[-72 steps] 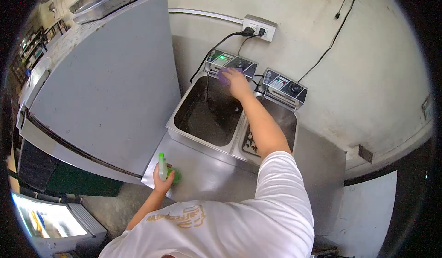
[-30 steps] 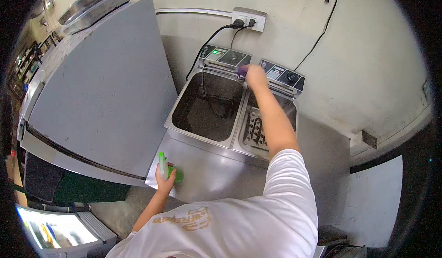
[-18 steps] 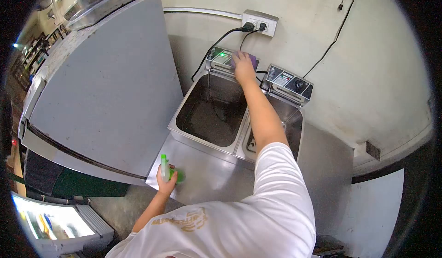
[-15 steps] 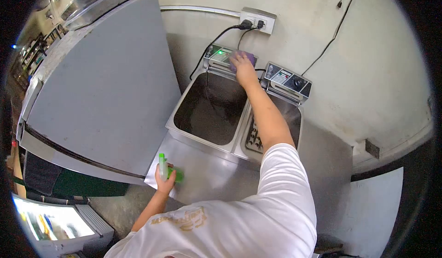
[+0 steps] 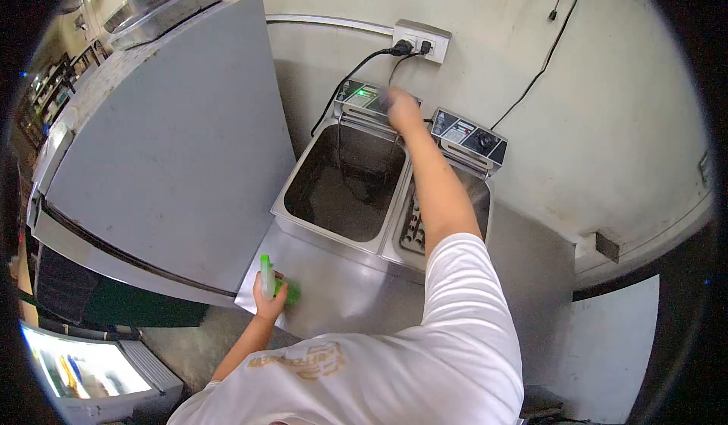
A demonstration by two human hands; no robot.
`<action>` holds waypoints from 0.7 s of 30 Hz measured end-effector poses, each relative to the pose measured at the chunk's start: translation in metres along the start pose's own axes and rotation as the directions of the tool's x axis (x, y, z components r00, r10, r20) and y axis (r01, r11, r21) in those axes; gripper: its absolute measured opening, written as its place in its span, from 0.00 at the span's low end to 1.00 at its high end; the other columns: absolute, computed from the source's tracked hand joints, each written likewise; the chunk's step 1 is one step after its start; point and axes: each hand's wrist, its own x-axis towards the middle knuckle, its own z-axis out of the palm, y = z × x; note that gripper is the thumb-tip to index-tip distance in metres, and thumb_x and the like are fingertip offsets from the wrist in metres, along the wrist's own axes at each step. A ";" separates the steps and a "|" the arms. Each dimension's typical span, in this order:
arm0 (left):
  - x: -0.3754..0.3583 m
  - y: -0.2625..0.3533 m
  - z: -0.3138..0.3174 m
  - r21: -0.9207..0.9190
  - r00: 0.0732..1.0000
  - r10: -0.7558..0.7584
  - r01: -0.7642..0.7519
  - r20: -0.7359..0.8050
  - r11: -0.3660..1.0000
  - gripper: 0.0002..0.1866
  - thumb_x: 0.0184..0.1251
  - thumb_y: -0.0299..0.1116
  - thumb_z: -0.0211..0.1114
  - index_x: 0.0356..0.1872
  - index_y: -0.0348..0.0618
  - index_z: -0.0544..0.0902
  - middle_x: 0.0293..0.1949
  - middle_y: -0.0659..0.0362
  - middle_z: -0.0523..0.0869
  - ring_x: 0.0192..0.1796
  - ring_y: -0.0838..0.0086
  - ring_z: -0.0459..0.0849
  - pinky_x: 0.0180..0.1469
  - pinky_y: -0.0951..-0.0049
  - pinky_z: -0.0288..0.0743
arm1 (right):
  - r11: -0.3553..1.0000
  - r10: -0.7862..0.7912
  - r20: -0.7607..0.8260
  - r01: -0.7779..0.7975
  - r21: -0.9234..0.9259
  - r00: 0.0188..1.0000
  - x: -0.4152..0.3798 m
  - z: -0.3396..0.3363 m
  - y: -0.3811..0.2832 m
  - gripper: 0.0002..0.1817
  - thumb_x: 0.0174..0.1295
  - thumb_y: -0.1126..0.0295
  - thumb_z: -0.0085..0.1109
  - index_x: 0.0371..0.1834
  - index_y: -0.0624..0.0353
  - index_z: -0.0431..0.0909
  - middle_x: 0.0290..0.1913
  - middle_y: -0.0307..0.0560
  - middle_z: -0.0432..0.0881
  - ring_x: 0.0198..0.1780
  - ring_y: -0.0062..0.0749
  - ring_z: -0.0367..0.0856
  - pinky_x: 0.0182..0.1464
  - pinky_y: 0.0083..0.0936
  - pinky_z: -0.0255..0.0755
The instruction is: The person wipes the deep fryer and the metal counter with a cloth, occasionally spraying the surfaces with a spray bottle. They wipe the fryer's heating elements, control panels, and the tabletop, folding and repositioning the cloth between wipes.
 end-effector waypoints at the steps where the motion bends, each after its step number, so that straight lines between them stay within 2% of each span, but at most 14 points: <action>1: 0.000 -0.001 0.000 -0.005 1.000 -0.021 0.021 -0.005 1.000 0.16 0.48 0.28 0.71 0.39 0.39 0.77 0.35 0.53 0.80 0.36 0.61 0.81 0.40 0.64 0.75 | 0.931 -0.253 -0.079 0.220 -0.292 0.964 -0.007 0.020 -0.001 0.34 0.48 0.85 0.48 0.64 0.56 0.74 0.68 0.56 0.71 0.69 0.60 0.67 0.71 0.41 0.62; 3: 0.001 0.001 -0.001 -0.006 0.999 -0.046 0.046 -0.015 0.999 0.16 0.48 0.28 0.71 0.39 0.38 0.77 0.34 0.53 0.80 0.36 0.61 0.81 0.40 0.64 0.74 | 0.946 -0.200 -0.077 0.172 -0.274 0.977 -0.013 0.033 0.002 0.35 0.48 0.86 0.48 0.65 0.55 0.73 0.72 0.53 0.66 0.72 0.63 0.61 0.74 0.42 0.58; 4: 0.001 0.003 0.000 -0.033 0.998 -0.050 0.049 -0.024 0.998 0.16 0.48 0.28 0.71 0.39 0.38 0.78 0.34 0.53 0.80 0.36 0.61 0.81 0.40 0.64 0.74 | 0.947 -0.200 -0.074 0.173 -0.271 0.977 -0.018 0.033 0.002 0.35 0.48 0.86 0.48 0.65 0.55 0.73 0.72 0.53 0.66 0.72 0.63 0.61 0.74 0.42 0.58; 6: 0.001 0.004 0.001 -0.062 0.998 -0.054 0.052 -0.028 0.997 0.16 0.47 0.28 0.71 0.39 0.38 0.78 0.34 0.53 0.80 0.36 0.61 0.81 0.40 0.64 0.75 | 0.879 -0.337 -0.041 0.299 -0.371 0.941 -0.028 0.028 0.008 0.27 0.54 0.81 0.49 0.60 0.54 0.77 0.69 0.50 0.71 0.72 0.56 0.63 0.72 0.41 0.61; 8: 0.000 0.000 0.001 0.044 1.000 0.008 -0.008 -0.014 0.999 0.16 0.47 0.28 0.71 0.39 0.38 0.78 0.35 0.53 0.80 0.37 0.61 0.81 0.40 0.65 0.75 | 0.861 -0.353 0.008 0.329 -0.388 0.935 -0.037 0.024 0.014 0.28 0.54 0.82 0.49 0.61 0.54 0.77 0.69 0.47 0.72 0.72 0.54 0.63 0.72 0.40 0.60; 11: 0.001 0.007 -0.001 -0.036 0.996 -0.086 0.086 -0.013 0.996 0.16 0.47 0.27 0.71 0.39 0.38 0.78 0.35 0.53 0.81 0.37 0.61 0.82 0.41 0.64 0.75 | 0.830 -0.383 0.060 0.371 -0.417 0.922 -0.047 0.018 0.019 0.29 0.52 0.82 0.51 0.61 0.53 0.78 0.69 0.44 0.72 0.72 0.50 0.63 0.72 0.39 0.61; 13: 0.001 0.007 -0.001 -0.033 0.997 -0.073 0.073 -0.009 0.997 0.16 0.48 0.27 0.71 0.39 0.38 0.78 0.36 0.53 0.81 0.37 0.62 0.82 0.41 0.64 0.75 | 0.817 -0.395 0.063 0.382 -0.431 0.916 -0.051 0.013 0.020 0.29 0.52 0.82 0.52 0.60 0.53 0.78 0.69 0.42 0.72 0.72 0.48 0.64 0.72 0.38 0.62; 19: 0.001 0.009 -0.001 -0.045 0.997 -0.081 0.080 -0.019 0.996 0.16 0.48 0.26 0.71 0.39 0.38 0.78 0.36 0.54 0.81 0.37 0.62 0.81 0.41 0.65 0.75 | 0.895 -0.296 0.073 0.303 -0.328 0.952 -0.057 -0.004 0.019 0.26 0.49 0.81 0.55 0.56 0.53 0.81 0.64 0.47 0.77 0.67 0.50 0.70 0.68 0.36 0.66; 21: 0.002 0.013 -0.001 -0.069 0.996 -0.091 0.089 -0.022 0.994 0.17 0.48 0.26 0.72 0.40 0.39 0.77 0.36 0.54 0.81 0.37 0.62 0.81 0.41 0.65 0.75 | 0.954 -0.185 0.086 0.200 -0.224 0.979 -0.055 -0.017 0.019 0.23 0.50 0.80 0.57 0.51 0.55 0.83 0.57 0.51 0.81 0.62 0.51 0.74 0.64 0.37 0.70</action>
